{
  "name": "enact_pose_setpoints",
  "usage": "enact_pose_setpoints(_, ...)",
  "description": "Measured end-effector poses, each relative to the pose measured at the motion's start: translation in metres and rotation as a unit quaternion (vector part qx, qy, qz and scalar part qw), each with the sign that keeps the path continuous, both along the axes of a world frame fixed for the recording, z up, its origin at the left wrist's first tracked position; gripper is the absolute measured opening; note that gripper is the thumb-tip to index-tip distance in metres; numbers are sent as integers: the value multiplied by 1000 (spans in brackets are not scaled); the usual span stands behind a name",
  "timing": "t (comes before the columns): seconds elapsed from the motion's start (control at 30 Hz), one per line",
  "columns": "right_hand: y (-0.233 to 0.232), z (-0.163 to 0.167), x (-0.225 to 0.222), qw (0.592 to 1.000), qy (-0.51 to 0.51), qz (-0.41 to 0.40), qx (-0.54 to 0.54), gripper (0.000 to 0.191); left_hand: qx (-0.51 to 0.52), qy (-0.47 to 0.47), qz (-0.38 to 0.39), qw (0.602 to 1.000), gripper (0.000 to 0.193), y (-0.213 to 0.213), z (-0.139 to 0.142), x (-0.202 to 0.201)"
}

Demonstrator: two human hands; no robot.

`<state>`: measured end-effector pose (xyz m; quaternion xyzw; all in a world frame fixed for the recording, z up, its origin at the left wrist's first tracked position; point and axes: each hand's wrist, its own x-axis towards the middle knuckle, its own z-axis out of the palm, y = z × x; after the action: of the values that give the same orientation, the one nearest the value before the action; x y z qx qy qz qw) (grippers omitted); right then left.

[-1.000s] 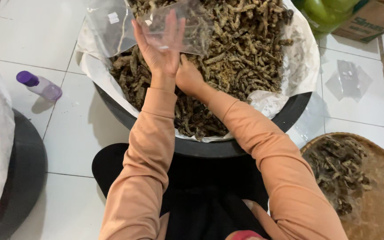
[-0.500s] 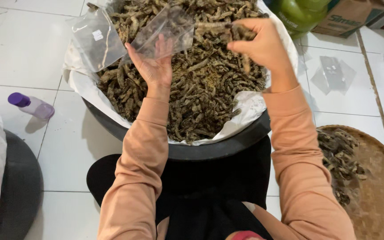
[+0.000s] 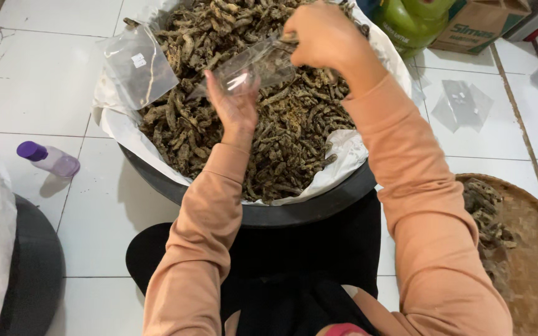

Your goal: The person sits on the floor in front of a large basin filled with dried seafood pieces. They pick up handfuls of the dried items, place them into small clear plastic bags, and set filled bags on a woven tray beside them, repeating the packing cycle.

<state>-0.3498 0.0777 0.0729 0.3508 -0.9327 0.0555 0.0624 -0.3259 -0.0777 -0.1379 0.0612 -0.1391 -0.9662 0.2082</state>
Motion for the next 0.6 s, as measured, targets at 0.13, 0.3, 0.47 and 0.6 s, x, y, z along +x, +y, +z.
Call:
enact_pose_setpoints(0.13,-24,-11,-13,997,-36,16,-60,50,6,34,-44,998,88,-3,-2,-2)
enact_pose_setpoints(0.3,-30,-29,-33,972,123,153,-131,28,21,75,-27,997,89,-20,0,2)
enact_pose_setpoints(0.47,-40,-50,-30,958,125,167,-195,25,75,73,-10,994,92,-27,2,1)
enact_pose_setpoints(0.6,-49,-54,-28,921,96,242,-289,18,100,74,0,992,93,-30,-3,-4)
